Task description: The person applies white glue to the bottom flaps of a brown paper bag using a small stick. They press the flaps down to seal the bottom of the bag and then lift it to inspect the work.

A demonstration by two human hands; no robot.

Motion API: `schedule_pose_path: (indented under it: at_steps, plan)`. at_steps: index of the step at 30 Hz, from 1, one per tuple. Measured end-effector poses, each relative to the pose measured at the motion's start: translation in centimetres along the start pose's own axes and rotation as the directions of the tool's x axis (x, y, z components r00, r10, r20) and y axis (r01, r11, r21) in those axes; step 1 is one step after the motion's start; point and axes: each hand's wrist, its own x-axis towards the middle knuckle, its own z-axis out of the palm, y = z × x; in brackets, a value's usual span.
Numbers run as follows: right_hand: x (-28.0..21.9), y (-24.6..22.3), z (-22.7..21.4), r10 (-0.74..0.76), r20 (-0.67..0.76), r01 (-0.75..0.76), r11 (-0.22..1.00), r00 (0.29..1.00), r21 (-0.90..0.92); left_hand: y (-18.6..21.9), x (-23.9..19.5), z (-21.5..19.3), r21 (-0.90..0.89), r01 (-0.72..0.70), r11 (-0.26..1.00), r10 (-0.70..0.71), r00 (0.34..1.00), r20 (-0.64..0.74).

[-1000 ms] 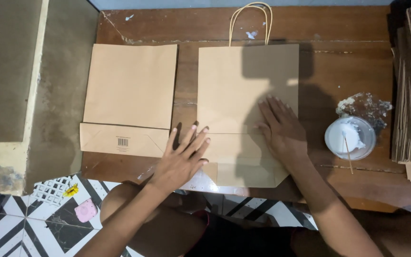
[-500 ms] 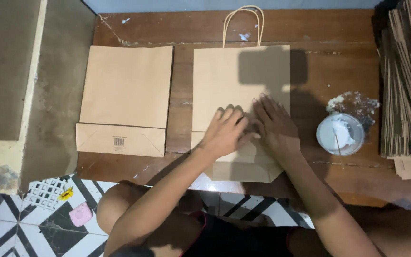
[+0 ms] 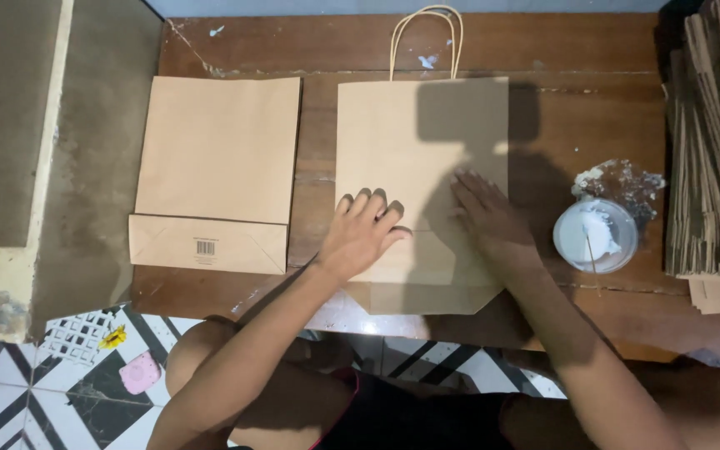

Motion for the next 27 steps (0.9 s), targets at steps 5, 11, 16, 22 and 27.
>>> schedule_pose_path:
  at_steps: [5, 11, 16, 22, 27]
  plan:
    - [-0.3, -1.6, -1.8, 0.224, 0.148, -0.240, 0.966, 0.963, 0.100, -2.1, -0.6, -0.7, -0.132, -0.096, 0.987, 0.112, 0.986, 0.120]
    - [-2.4, -7.3, -5.9, 0.364, 0.165, -0.400, 0.837, 0.917, 0.373, -2.0, 0.2, -3.4, -0.175, -0.036, 0.984, 0.077, 0.968, 0.237]
    - [-2.2, -4.2, -3.2, 0.070, -0.085, -0.071, 0.997, 0.994, -0.012, 0.7, 0.4, -0.7, -0.110, 0.084, 0.990, -0.073, 0.993, 0.093]
    - [-1.6, -5.1, 0.1, 0.128, -0.222, -0.132, 0.991, 0.967, -0.004, 2.8, 1.3, 0.4, 0.139, 0.208, 0.968, -0.174, 0.960, -0.220]
    - [-1.0, -2.6, 2.1, -0.097, -0.289, -0.005, 0.943, 0.952, -0.334, 2.1, 1.0, -0.5, 0.121, 0.101, 0.987, -0.084, 0.987, -0.136]
